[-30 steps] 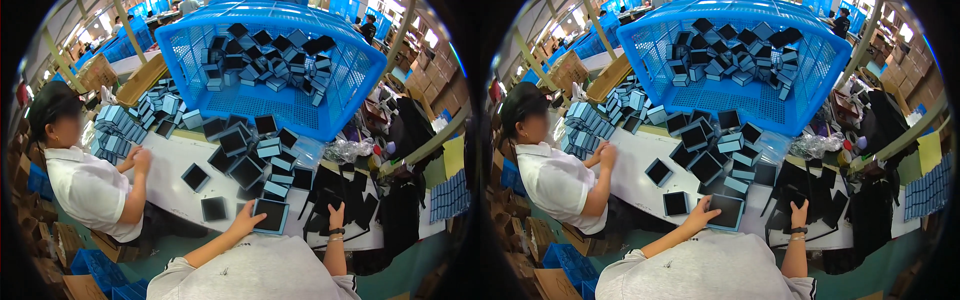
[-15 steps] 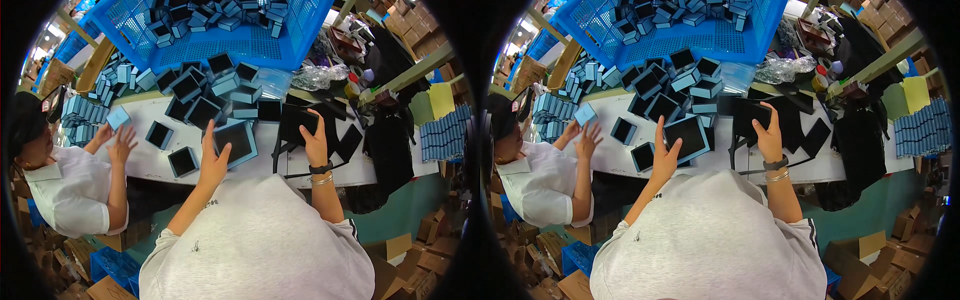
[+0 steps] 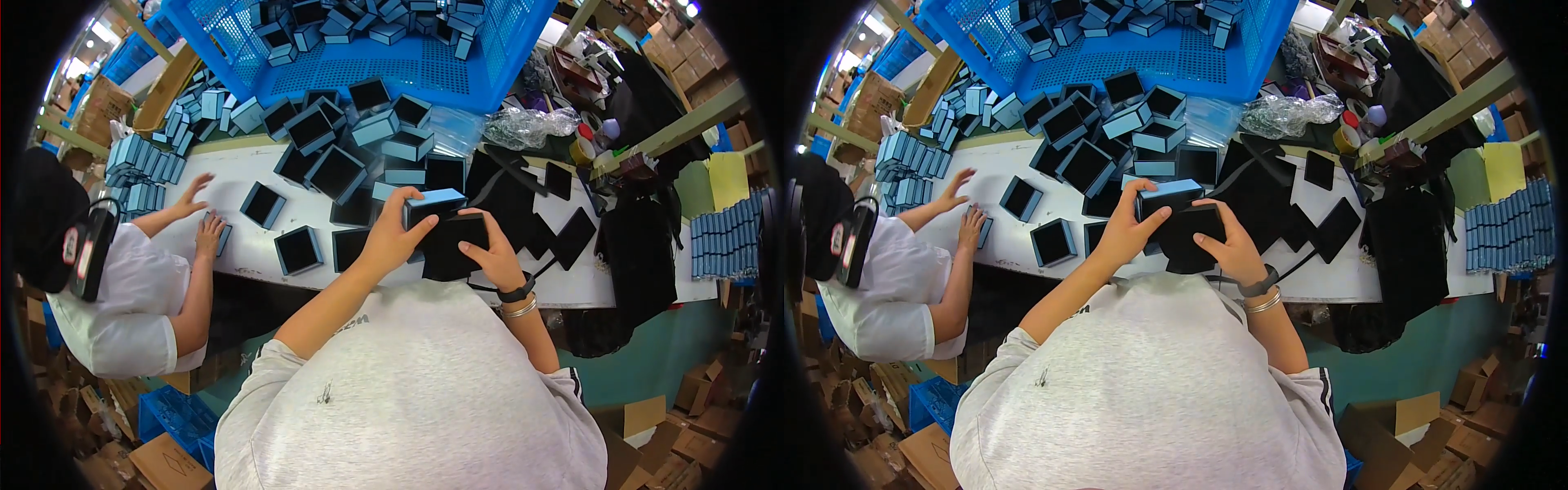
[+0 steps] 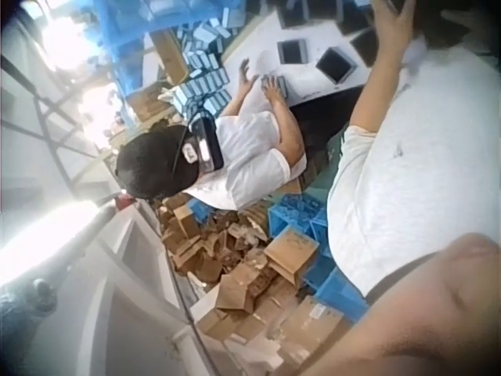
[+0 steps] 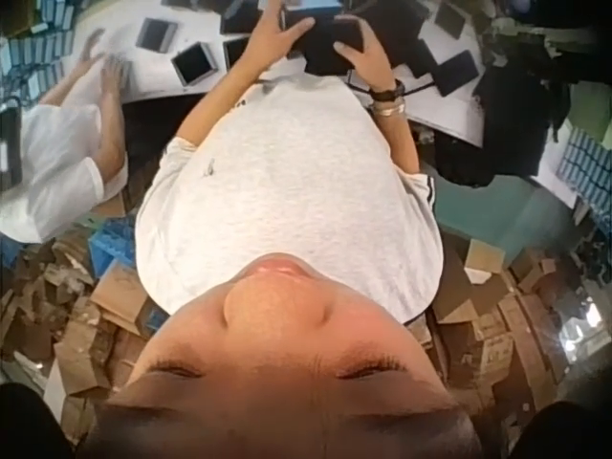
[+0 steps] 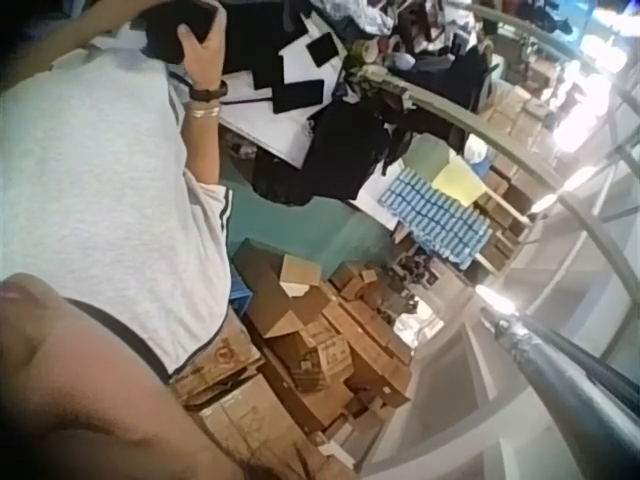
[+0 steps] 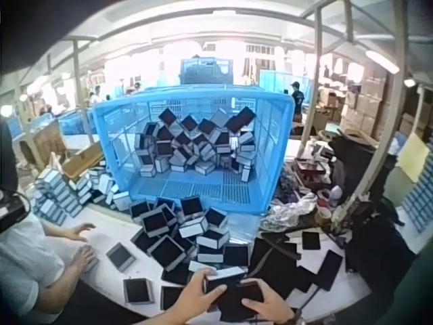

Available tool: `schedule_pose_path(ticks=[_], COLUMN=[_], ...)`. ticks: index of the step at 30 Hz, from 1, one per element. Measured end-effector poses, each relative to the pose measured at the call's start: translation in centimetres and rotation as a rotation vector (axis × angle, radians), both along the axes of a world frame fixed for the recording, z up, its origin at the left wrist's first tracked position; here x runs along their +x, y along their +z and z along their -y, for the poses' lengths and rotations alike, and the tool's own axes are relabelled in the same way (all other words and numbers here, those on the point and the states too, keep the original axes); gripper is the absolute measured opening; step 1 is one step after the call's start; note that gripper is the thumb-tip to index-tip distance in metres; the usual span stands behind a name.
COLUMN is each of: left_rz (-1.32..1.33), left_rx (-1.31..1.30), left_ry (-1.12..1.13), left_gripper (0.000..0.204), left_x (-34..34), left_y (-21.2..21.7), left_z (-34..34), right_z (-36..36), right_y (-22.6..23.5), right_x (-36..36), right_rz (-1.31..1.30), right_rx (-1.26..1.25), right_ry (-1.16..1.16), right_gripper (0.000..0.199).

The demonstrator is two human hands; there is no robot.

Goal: Placing black foam inserts and thin black straps into small blue gift boxes and stacking them on a workbench.

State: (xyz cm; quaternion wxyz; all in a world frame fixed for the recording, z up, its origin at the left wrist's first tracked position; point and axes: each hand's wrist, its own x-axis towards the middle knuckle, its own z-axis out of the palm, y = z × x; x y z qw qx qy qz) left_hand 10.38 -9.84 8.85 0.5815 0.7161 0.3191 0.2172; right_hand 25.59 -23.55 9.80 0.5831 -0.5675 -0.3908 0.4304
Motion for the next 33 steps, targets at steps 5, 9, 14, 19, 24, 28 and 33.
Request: schedule_pose_path(ticks=[5, 9, 14, 19, 24, 28, 33], left_rz=[0.081, -0.017, -0.060, 0.046, -0.093, -0.020, 0.162], left_rx=[0.165, 0.024, -0.224, -0.496, -0.049, -0.149, -0.259], left_ry=[-0.061, -0.125, -0.053, 0.043, -0.030, -0.033, 0.042], left_gripper=[0.035, 0.037, 0.037, 0.050, 0.066, 0.060, 0.045], left_x=[-0.1, -0.2, -0.4, -1.2, -1.2, -1.2, -1.5], left_y=[-0.9, -0.3, -1.1, -1.7, -1.7, -1.5, -2.1], left_z=[0.1, 0.2, 0.0, 0.3, 1.7, 1.3, 1.7], right_z=[0.3, 0.9, 1.3, 1.1, 0.7, 0.9, 0.8], right_y=[-0.1, -0.2, -2.0, -4.1, -3.6, -3.7, -3.4], right_x=[0.2, 1.5, 1.6, 1.5, 0.4, -0.2, -0.4], right_rz=[0.118, 0.011, -0.076, -0.286, -0.300, -0.473, -0.489], right_rx=[-0.028, -0.087, 0.007, 0.101, 0.077, 0.137, 0.113], right_ry=[0.115, 0.312, 0.162, -0.161, -0.192, -0.201, -0.231], right_gripper=[0.042, 0.043, 0.043, 0.045, 0.041, 0.042, 0.044])
